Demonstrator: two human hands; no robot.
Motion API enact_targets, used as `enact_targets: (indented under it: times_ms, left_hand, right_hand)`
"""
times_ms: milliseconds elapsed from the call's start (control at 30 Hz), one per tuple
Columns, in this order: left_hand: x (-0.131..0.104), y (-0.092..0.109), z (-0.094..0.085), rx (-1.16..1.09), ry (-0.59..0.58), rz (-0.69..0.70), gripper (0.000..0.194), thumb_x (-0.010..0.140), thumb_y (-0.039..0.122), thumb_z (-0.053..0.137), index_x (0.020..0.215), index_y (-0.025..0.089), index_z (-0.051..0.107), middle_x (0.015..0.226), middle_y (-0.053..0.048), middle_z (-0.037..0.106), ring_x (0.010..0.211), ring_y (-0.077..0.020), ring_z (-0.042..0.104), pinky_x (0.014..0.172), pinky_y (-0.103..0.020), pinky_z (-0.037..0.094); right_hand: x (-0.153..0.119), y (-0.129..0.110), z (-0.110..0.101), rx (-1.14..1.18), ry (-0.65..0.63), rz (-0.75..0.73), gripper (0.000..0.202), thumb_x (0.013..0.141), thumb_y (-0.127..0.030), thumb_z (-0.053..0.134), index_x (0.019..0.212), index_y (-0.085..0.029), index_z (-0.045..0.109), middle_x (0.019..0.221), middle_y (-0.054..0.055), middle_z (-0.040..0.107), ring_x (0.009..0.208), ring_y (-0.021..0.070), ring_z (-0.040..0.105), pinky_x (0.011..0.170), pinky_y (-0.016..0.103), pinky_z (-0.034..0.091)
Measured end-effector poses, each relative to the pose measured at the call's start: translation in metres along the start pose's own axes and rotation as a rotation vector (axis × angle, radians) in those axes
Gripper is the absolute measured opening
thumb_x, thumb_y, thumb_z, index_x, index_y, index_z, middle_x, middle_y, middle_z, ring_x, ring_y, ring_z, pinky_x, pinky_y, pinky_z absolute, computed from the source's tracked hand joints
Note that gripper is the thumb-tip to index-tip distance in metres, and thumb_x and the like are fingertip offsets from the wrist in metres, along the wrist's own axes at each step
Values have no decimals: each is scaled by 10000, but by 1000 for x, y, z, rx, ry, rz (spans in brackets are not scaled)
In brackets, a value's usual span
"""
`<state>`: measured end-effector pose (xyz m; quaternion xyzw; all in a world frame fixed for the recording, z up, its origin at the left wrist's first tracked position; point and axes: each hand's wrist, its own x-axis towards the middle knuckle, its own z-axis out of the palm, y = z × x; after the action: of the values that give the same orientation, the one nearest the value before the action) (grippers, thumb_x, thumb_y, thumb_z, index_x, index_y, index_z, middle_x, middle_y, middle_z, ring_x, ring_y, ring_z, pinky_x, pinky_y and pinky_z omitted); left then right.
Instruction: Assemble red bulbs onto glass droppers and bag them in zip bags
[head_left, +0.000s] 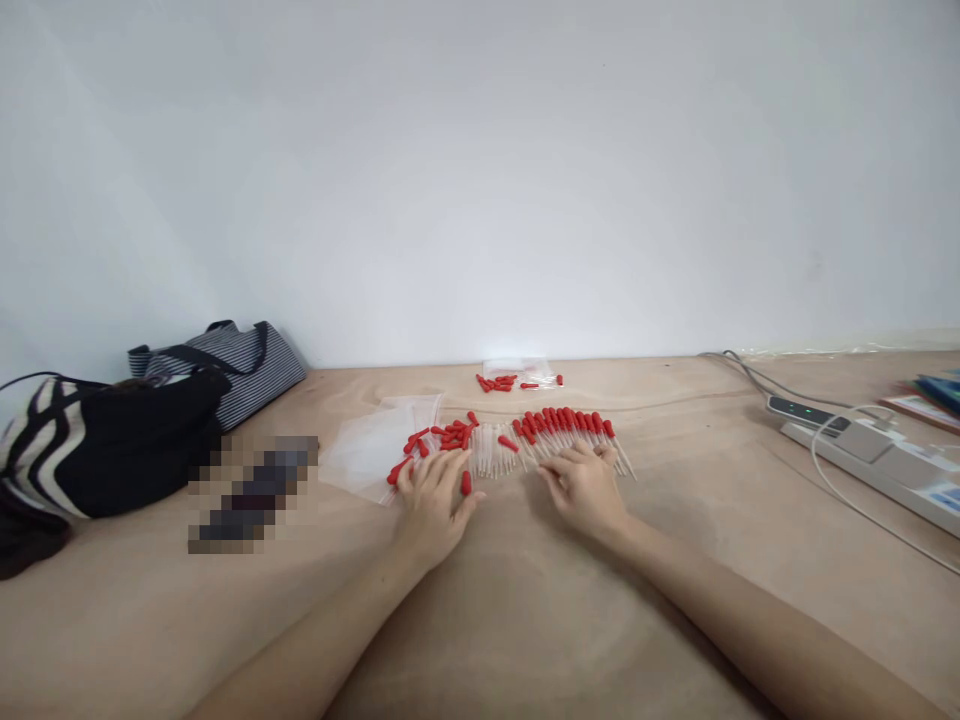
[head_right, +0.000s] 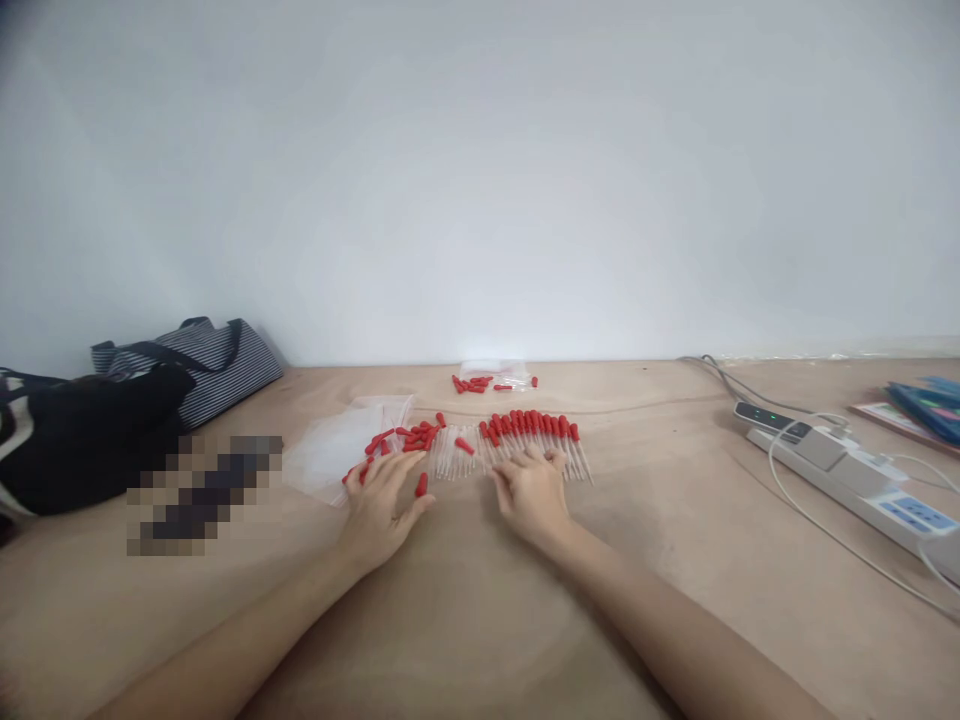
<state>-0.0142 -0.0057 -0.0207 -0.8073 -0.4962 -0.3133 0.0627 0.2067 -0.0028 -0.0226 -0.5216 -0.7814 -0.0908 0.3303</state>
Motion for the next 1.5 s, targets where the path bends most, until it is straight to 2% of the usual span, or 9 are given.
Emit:
enact_targets:
  times_ms: [200,433,567,767,967,1067,1300,1400,1500]
  left_hand:
    - [5,-16,-1,86,15,-93,204,730,321,593,921,248,587,1056,-75,581,1050,-291,468,907,-550,186]
    - [2,-17,3,74,36,-83,117,778,336,543,842,260,604,991,-53,599,990,-253,496,903,-539,198]
    - [8,-20,0,89,54,-103,104,780,239,515,775,253,618,953,-45,611,957,-250,508,877,-537,214]
    - [60,-40,5,193,-97,-109,207,821,200,443,797,247,643,907,-48,632,917,-252,512,810,-483,281]
    - [127,-59,31,246,-349,91,230,772,60,513,830,232,653,952,-50,624,969,-236,523,830,-420,353]
    - [141,-62,41,278,-457,163,167,837,197,517,991,186,581,1045,-64,572,949,-200,541,818,-395,432]
    - [151,-62,41,317,-490,178,288,862,291,486,1114,151,492,1112,-78,524,926,-183,553,775,-381,480]
    - [147,-55,29,306,-412,141,206,842,238,507,1015,136,549,1041,-88,571,954,-219,540,816,-422,435]
    - [124,-40,13,257,-323,116,124,801,166,491,881,147,584,912,-82,632,935,-238,547,845,-431,361]
  right_hand:
    - [33,-6,24,-166,-88,349,302,800,-271,433,584,-178,621,650,69,648,748,209,495,707,365,194]
    - [41,-8,34,-255,-207,376,306,809,-320,411,678,-157,635,730,113,650,807,253,522,731,395,204]
    - [39,-7,34,-235,-130,315,263,799,-323,432,759,-148,624,789,118,645,813,242,509,729,389,218]
    - [44,-19,35,-193,-197,286,219,771,-292,474,741,-164,650,840,118,636,860,250,490,734,392,227]
    - [56,-24,32,-202,-327,396,238,763,-243,450,784,-146,667,885,144,645,904,267,502,760,403,220]
    - [62,-26,33,-200,-368,430,225,736,-225,469,798,-137,667,849,150,653,893,267,520,762,405,219]
    - [72,-27,38,-184,-441,506,229,712,-267,493,812,-137,653,828,142,657,885,272,545,788,417,222]
    - [73,-27,36,-173,-446,508,241,717,-281,488,805,-125,649,834,151,653,880,275,543,784,413,230]
    - [69,-25,28,-155,-445,468,241,740,-283,463,762,-130,647,820,142,652,880,270,533,779,404,233]
